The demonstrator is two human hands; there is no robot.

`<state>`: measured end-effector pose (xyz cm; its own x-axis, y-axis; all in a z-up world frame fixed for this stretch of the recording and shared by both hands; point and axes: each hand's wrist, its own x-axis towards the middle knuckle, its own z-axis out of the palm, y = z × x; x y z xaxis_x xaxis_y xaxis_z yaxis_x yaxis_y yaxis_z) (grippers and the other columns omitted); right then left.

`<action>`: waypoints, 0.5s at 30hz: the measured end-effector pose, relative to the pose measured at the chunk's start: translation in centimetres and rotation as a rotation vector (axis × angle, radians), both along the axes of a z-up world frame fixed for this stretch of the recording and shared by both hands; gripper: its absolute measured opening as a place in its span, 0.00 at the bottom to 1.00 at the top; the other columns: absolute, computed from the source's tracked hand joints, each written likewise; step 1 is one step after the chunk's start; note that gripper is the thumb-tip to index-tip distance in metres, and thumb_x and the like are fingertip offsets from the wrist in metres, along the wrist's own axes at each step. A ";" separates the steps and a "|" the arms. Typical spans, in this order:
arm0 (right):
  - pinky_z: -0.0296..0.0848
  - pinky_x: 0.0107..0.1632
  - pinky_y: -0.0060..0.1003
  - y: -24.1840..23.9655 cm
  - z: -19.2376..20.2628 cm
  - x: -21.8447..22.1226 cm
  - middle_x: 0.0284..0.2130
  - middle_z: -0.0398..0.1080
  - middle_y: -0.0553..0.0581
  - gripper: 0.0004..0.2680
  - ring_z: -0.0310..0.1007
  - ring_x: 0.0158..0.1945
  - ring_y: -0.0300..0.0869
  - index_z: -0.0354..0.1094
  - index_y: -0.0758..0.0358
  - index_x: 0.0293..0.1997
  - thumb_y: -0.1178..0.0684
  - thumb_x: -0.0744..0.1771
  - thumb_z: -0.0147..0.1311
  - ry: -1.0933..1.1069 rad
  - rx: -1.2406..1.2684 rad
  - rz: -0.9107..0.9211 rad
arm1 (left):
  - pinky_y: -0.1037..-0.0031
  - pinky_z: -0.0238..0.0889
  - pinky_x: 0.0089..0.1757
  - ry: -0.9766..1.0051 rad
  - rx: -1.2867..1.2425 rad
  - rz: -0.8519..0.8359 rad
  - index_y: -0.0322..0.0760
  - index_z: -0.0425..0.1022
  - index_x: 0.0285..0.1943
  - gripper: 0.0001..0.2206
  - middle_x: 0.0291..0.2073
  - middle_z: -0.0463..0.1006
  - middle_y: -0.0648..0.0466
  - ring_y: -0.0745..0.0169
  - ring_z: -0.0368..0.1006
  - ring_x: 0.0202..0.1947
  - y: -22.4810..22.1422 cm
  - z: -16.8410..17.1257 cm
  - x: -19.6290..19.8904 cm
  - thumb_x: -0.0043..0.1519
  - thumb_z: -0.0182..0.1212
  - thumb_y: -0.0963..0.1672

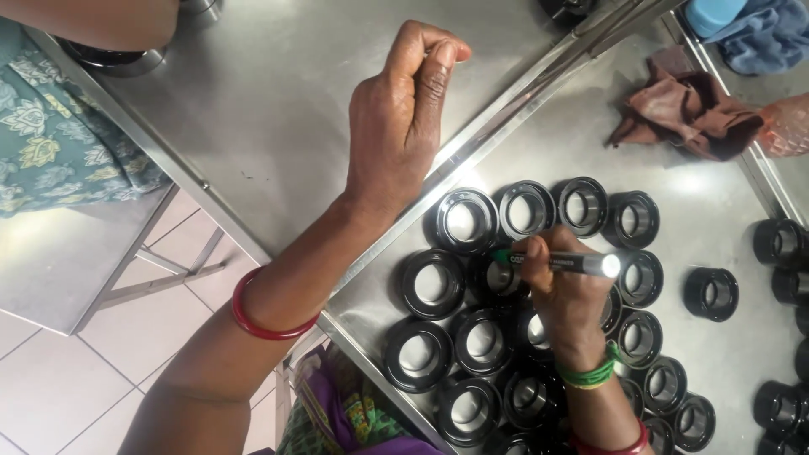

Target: Cleaning metal ring components with a cloth and marking them with a permanent marker.

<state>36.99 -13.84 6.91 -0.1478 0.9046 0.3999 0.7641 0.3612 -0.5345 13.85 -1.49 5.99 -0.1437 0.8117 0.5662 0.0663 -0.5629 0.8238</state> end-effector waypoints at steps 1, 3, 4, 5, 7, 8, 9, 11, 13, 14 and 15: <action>0.60 0.19 0.27 0.1 0.0 0.3 0.18 0.70 0.51 0.13 0.65 0.17 0.32 0.66 0.62 0.28 0.51 0.73 0.49 -0.072 0.006 -0.016 | 0.80 0.58 0.26 0.012 -0.020 0.008 0.38 0.70 0.51 0.11 0.32 0.80 0.58 0.78 0.65 0.20 0.1 0.1 0.1 0.79 0.45 0.47; 0.61 0.20 0.27 0.3 -0.1 0.4 0.18 0.71 0.51 0.13 0.66 0.17 0.32 0.66 0.61 0.28 0.51 0.73 0.49 -0.138 0.009 -0.028 | 0.79 0.57 0.26 0.029 -0.043 0.020 0.37 0.70 0.50 0.12 0.29 0.79 0.57 0.76 0.64 0.19 0.1 0.0 -0.1 0.79 0.45 0.47; 0.63 0.21 0.26 0.3 0.0 0.3 0.20 0.72 0.52 0.14 0.68 0.19 0.32 0.64 0.61 0.28 0.50 0.73 0.49 -0.078 0.002 -0.015 | 0.78 0.55 0.25 0.037 -0.077 0.018 0.37 0.71 0.50 0.12 0.26 0.77 0.57 0.76 0.63 0.18 0.2 -0.1 0.0 0.78 0.46 0.47; 0.65 0.23 0.25 0.4 0.2 0.3 0.22 0.73 0.52 0.14 0.71 0.21 0.32 0.63 0.60 0.28 0.50 0.74 0.49 -0.018 -0.006 -0.003 | 0.77 0.53 0.24 0.046 -0.111 0.015 0.37 0.72 0.49 0.12 0.23 0.75 0.56 0.75 0.61 0.17 0.3 -0.2 0.0 0.77 0.47 0.48; 0.67 0.23 0.25 0.4 0.4 0.9 0.23 0.72 0.53 0.14 0.73 0.23 0.33 0.64 0.61 0.30 0.49 0.74 0.49 0.065 0.041 0.018 | 0.78 0.53 0.24 0.014 -0.086 0.003 0.38 0.71 0.49 0.13 0.26 0.76 0.57 0.76 0.63 0.18 0.6 -0.2 0.2 0.77 0.46 0.49; 0.69 0.24 0.25 0.3 0.3 1.0 0.24 0.72 0.53 0.13 0.75 0.25 0.34 0.65 0.62 0.32 0.49 0.75 0.50 0.154 0.085 0.037 | 0.79 0.54 0.23 -0.012 -0.065 -0.009 0.38 0.70 0.50 0.13 0.28 0.77 0.59 0.78 0.64 0.19 0.6 -0.3 0.1 0.77 0.46 0.50; 0.69 0.24 0.25 -0.2 0.2 0.8 0.24 0.72 0.53 0.13 0.75 0.25 0.34 0.65 0.62 0.32 0.49 0.75 0.50 0.155 0.080 0.040 | 0.79 0.54 0.23 -0.011 -0.070 -0.006 0.38 0.70 0.50 0.13 0.28 0.77 0.59 0.78 0.64 0.19 0.5 -0.5 0.3 0.77 0.46 0.50; 0.70 0.24 0.27 -1.0 -0.1 0.0 0.21 0.69 0.49 0.13 0.72 0.23 0.31 0.65 0.59 0.30 0.50 0.74 0.52 0.534 -0.004 0.093 | 0.79 0.57 0.24 -0.034 0.014 0.007 0.39 0.68 0.50 0.15 0.31 0.79 0.61 0.79 0.68 0.21 0.5 -0.7 0.3 0.79 0.45 0.52; 0.69 0.24 0.27 -0.9 0.9 -2.6 0.22 0.70 0.49 0.14 0.72 0.22 0.31 0.64 0.59 0.29 0.50 0.74 0.52 0.513 -0.047 0.130 | 0.79 0.55 0.23 -0.010 0.007 0.024 0.40 0.69 0.50 0.15 0.27 0.76 0.61 0.79 0.67 0.19 0.6 -0.6 0.3 0.79 0.45 0.52; 0.69 0.23 0.28 -0.8 1.4 -3.9 0.22 0.70 0.49 0.14 0.71 0.22 0.32 0.63 0.59 0.28 0.49 0.74 0.51 0.481 -0.090 0.161 | 0.78 0.53 0.22 0.004 -0.002 0.038 0.40 0.69 0.50 0.15 0.23 0.72 0.62 0.78 0.65 0.17 0.6 -0.7 0.4 0.79 0.45 0.52; 0.69 0.23 0.28 -0.5 1.4 -4.6 0.22 0.70 0.49 0.14 0.71 0.22 0.32 0.63 0.59 0.28 0.49 0.74 0.51 0.483 -0.093 0.168 | 0.78 0.53 0.22 0.007 -0.004 0.045 0.40 0.69 0.50 0.15 0.23 0.72 0.62 0.78 0.65 0.17 0.6 -0.7 0.4 0.79 0.45 0.52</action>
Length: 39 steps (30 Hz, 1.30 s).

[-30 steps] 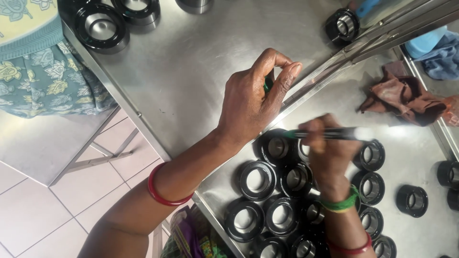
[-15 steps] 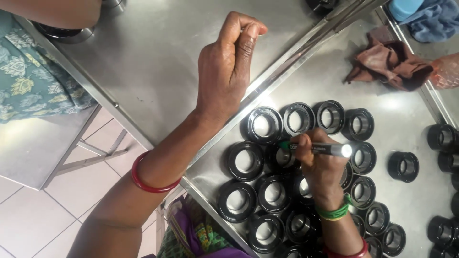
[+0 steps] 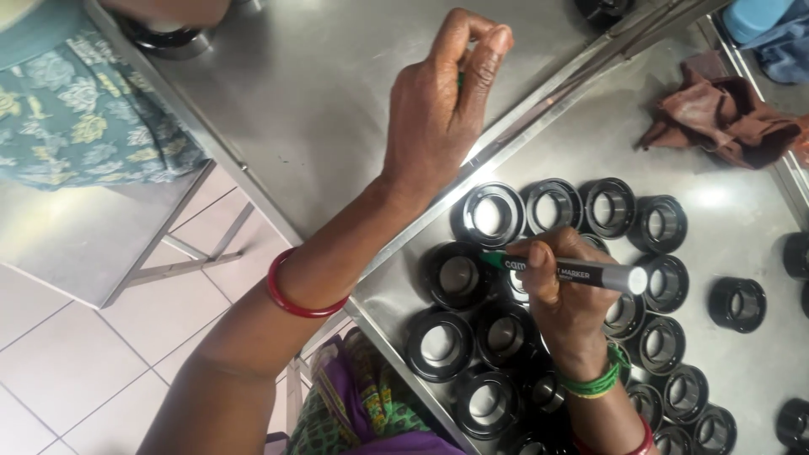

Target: Cleaning metal ring components with a cloth and marking them with a permanent marker.

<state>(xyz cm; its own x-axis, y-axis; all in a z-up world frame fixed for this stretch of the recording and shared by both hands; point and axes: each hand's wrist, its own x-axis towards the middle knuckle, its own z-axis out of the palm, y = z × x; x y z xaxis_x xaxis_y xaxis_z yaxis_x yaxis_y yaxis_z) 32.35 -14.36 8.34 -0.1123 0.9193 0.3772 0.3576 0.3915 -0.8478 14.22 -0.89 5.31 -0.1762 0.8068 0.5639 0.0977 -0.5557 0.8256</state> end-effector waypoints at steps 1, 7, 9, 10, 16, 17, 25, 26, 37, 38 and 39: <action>0.69 0.23 0.28 0.3 0.1 -0.8 0.23 0.72 0.51 0.14 0.73 0.23 0.33 0.64 0.60 0.29 0.49 0.74 0.50 -0.207 0.068 -0.010 | 0.77 0.50 0.21 0.008 -0.015 0.004 0.41 0.69 0.49 0.14 0.20 0.68 0.62 0.77 0.63 0.15 0.0 0.1 0.0 0.78 0.45 0.52; 0.66 0.20 0.29 1.1 -1.0 -2.1 0.20 0.73 0.53 0.13 0.71 0.20 0.35 0.66 0.61 0.27 0.49 0.72 0.50 -0.574 0.081 -0.026 | 0.76 0.46 0.20 0.020 -0.023 -0.006 0.42 0.69 0.49 0.14 0.15 0.62 0.62 0.76 0.59 0.13 0.2 0.0 0.1 0.77 0.44 0.52; 0.67 0.21 0.28 1.1 -0.7 -2.1 0.20 0.73 0.52 0.13 0.71 0.20 0.35 0.66 0.60 0.27 0.49 0.72 0.51 -0.592 0.080 -0.031 | 0.76 0.46 0.20 0.024 -0.023 -0.008 0.43 0.70 0.49 0.14 0.15 0.62 0.63 0.76 0.58 0.13 0.0 0.0 0.0 0.77 0.44 0.52; 0.67 0.21 0.28 1.2 -0.5 -2.2 0.20 0.73 0.52 0.14 0.71 0.21 0.34 0.65 0.61 0.27 0.49 0.72 0.51 -0.594 0.093 -0.024 | 0.76 0.46 0.20 0.022 -0.017 -0.005 0.42 0.69 0.49 0.14 0.16 0.62 0.63 0.77 0.59 0.13 -0.1 0.0 -0.1 0.77 0.44 0.52; 0.66 0.23 0.25 0.3 -1.1 4.4 0.24 0.72 0.52 0.14 0.69 0.20 0.32 0.66 0.65 0.31 0.52 0.75 0.48 -0.204 0.113 -0.168 | 0.75 0.49 0.22 0.017 -0.036 -0.017 0.41 0.70 0.49 0.14 0.17 0.66 0.62 0.75 0.62 0.15 0.0 0.1 -0.1 0.76 0.46 0.51; 0.65 0.23 0.25 0.0 -0.4 6.1 0.23 0.69 0.49 0.15 0.67 0.19 0.30 0.64 0.63 0.29 0.52 0.76 0.47 0.005 0.107 -0.279 | 0.75 0.51 0.22 0.021 -0.048 -0.016 0.40 0.70 0.49 0.13 0.17 0.68 0.62 0.75 0.64 0.17 0.0 0.3 0.0 0.76 0.47 0.51; 0.67 0.24 0.26 -0.2 0.1 10.6 0.27 0.72 0.54 0.16 0.70 0.22 0.33 0.64 0.66 0.32 0.51 0.78 0.46 -0.475 0.190 -0.442 | 0.78 0.66 0.34 0.045 -0.020 -0.089 0.37 0.70 0.52 0.12 0.38 0.81 0.57 0.76 0.74 0.32 -1.1 0.6 -0.5 0.81 0.45 0.48; 0.68 0.23 0.26 0.0 -0.1 10.6 0.27 0.72 0.53 0.15 0.71 0.23 0.33 0.64 0.65 0.33 0.51 0.78 0.46 -0.494 0.201 -0.422 | 0.77 0.63 0.33 0.062 -0.076 -0.092 0.38 0.71 0.53 0.12 0.37 0.81 0.57 0.76 0.70 0.30 -1.2 1.1 -0.7 0.81 0.45 0.47; 0.60 0.19 0.29 1.6 -2.3 12.0 0.18 0.68 0.50 0.13 0.64 0.17 0.33 0.64 0.59 0.29 0.52 0.75 0.48 -0.634 0.149 -0.380 | 0.81 0.48 0.23 0.010 -0.191 -0.196 0.32 0.70 0.52 0.11 0.30 0.75 0.59 0.81 0.57 0.20 -0.8 0.5 -0.9 0.80 0.48 0.45; 0.62 0.21 0.29 1.5 -2.3 12.4 0.20 0.69 0.51 0.13 0.65 0.19 0.34 0.64 0.59 0.30 0.51 0.75 0.49 -0.535 0.137 -0.354 | 0.81 0.47 0.22 0.020 -0.190 -0.196 0.32 0.70 0.52 0.11 0.28 0.74 0.59 0.81 0.57 0.19 -0.7 0.5 -0.9 0.80 0.48 0.45; 0.62 0.21 0.29 1.8 -1.6 12.6 0.20 0.69 0.51 0.13 0.65 0.19 0.34 0.64 0.59 0.30 0.51 0.75 0.49 -0.531 0.140 -0.354 | 0.81 0.47 0.22 0.024 -0.187 -0.194 0.32 0.70 0.52 0.11 0.28 0.74 0.59 0.81 0.57 0.19 -0.7 0.6 -0.9 0.80 0.48 0.45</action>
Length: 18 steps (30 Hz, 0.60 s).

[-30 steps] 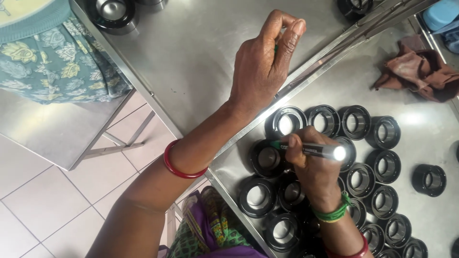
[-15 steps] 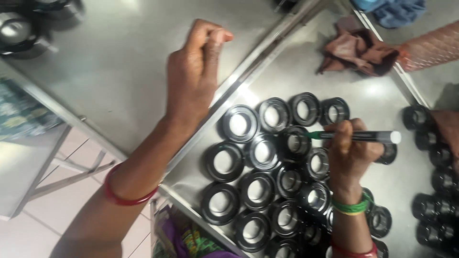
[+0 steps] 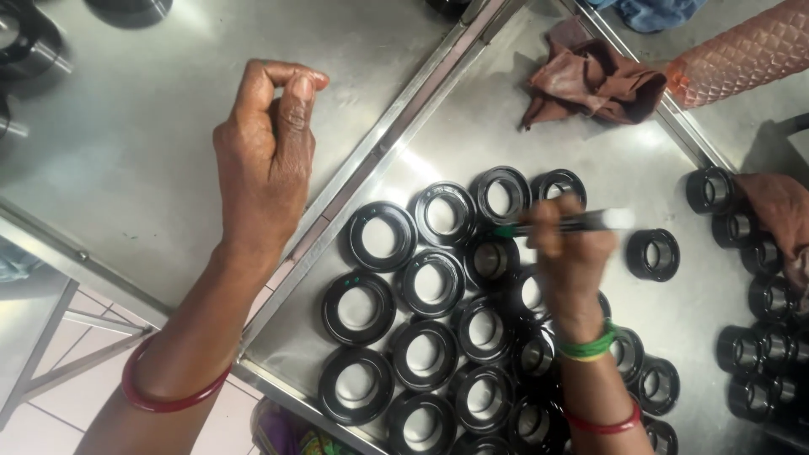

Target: Cleaning metal ring components with a cloth and marking them with a permanent marker.

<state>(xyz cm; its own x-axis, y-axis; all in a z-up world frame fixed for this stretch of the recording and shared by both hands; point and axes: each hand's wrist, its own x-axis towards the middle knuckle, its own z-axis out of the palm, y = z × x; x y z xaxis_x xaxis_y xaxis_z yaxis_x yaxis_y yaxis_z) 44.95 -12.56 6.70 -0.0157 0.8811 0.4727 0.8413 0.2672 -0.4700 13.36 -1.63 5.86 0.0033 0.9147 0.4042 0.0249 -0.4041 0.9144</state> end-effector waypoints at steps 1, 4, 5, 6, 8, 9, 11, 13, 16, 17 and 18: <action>0.65 0.21 0.27 0.3 0.7 0.2 0.22 0.70 0.51 0.13 0.67 0.20 0.33 0.65 0.60 0.32 0.51 0.76 0.47 0.098 0.031 -0.011 | 0.81 0.47 0.22 0.013 -0.004 0.005 0.32 0.71 0.51 0.11 0.27 0.73 0.60 0.81 0.57 0.19 0.0 0.1 0.0 0.79 0.48 0.45; 0.67 0.21 0.26 2.7 1.6 1.2 0.25 0.73 0.52 0.13 0.70 0.20 0.33 0.67 0.61 0.34 0.51 0.77 0.44 0.145 0.079 -0.096 | 0.81 0.45 0.22 0.034 -0.020 0.013 0.33 0.71 0.51 0.11 0.24 0.70 0.61 0.82 0.56 0.18 0.0 0.5 0.0 0.79 0.49 0.45; 0.67 0.21 0.26 3.6 1.7 1.6 0.24 0.73 0.52 0.14 0.71 0.20 0.33 0.69 0.62 0.34 0.52 0.77 0.43 0.095 0.088 -0.174 | 0.81 0.44 0.22 0.043 -0.041 0.013 0.32 0.71 0.50 0.11 0.22 0.68 0.61 0.82 0.55 0.18 0.0 0.6 0.1 0.78 0.49 0.45; 0.67 0.21 0.26 4.3 1.9 1.2 0.24 0.73 0.52 0.14 0.71 0.20 0.33 0.69 0.62 0.34 0.52 0.77 0.43 0.094 0.094 -0.176 | 0.81 0.44 0.22 0.042 -0.035 0.010 0.32 0.71 0.50 0.11 0.22 0.68 0.61 0.82 0.55 0.18 0.0 0.7 0.1 0.78 0.49 0.45; 0.68 0.23 0.30 5.7 2.3 0.4 0.24 0.75 0.55 0.13 0.72 0.21 0.36 0.67 0.65 0.32 0.53 0.76 0.46 0.033 0.036 -0.153 | 0.82 0.43 0.21 0.045 -0.070 0.010 0.32 0.71 0.49 0.10 0.20 0.67 0.62 0.82 0.54 0.17 0.0 0.6 0.1 0.77 0.49 0.45; 0.68 0.23 0.30 6.1 2.0 0.2 0.24 0.75 0.55 0.13 0.72 0.21 0.36 0.67 0.65 0.32 0.53 0.76 0.46 0.031 0.040 -0.153 | 0.82 0.43 0.21 0.043 -0.067 0.010 0.32 0.71 0.49 0.10 0.20 0.67 0.62 0.82 0.54 0.17 0.0 0.8 0.1 0.77 0.49 0.45; 0.71 0.28 0.33 6.7 1.2 -0.1 0.26 0.75 0.56 0.12 0.76 0.25 0.39 0.66 0.66 0.33 0.55 0.75 0.48 -0.073 0.059 -0.052 | 0.81 0.42 0.20 0.035 -0.123 0.011 0.33 0.71 0.49 0.10 0.19 0.66 0.62 0.82 0.53 0.16 -0.1 1.2 0.2 0.77 0.50 0.45; 0.72 0.29 0.33 6.9 1.0 0.0 0.26 0.76 0.56 0.11 0.77 0.26 0.40 0.66 0.65 0.34 0.56 0.75 0.48 -0.109 0.062 -0.035 | 0.82 0.43 0.20 0.038 -0.140 0.007 0.33 0.71 0.49 0.10 0.19 0.66 0.62 0.82 0.53 0.15 -0.1 1.2 0.1 0.76 0.50 0.45; 0.73 0.30 0.33 7.2 0.5 0.5 0.27 0.76 0.56 0.10 0.78 0.28 0.41 0.66 0.64 0.34 0.57 0.75 0.49 -0.144 0.077 -0.001 | 0.81 0.43 0.19 0.048 -0.162 0.000 0.33 0.72 0.49 0.10 0.19 0.66 0.62 0.82 0.53 0.15 -0.1 1.4 0.2 0.76 0.50 0.45; 0.73 0.31 0.33 7.3 0.2 0.7 0.27 0.75 0.56 0.10 0.77 0.28 0.41 0.66 0.64 0.35 0.57 0.74 0.50 -0.143 0.086 0.019 | 0.81 0.44 0.20 0.055 -0.169 0.001 0.33 0.72 0.49 0.10 0.19 0.66 0.62 0.82 0.54 0.16 -0.2 1.5 0.2 0.76 0.50 0.45; 0.73 0.31 0.33 7.2 0.2 0.9 0.27 0.75 0.56 0.10 0.77 0.28 0.41 0.66 0.64 0.35 0.57 0.74 0.50 -0.142 0.084 0.012 | 0.81 0.44 0.20 0.057 -0.170 -0.007 0.33 0.72 0.49 0.10 0.19 0.66 0.62 0.82 0.54 0.16 -0.3 1.6 0.2 0.76 0.50 0.45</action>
<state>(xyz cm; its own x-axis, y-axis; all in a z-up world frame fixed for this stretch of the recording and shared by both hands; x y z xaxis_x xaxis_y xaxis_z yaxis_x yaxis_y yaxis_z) 45.83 -5.38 6.93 -0.0978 0.8378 0.5371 0.8942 0.3109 -0.3221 13.55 -1.90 7.47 0.0284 0.9697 0.2427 0.0765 -0.2442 0.9667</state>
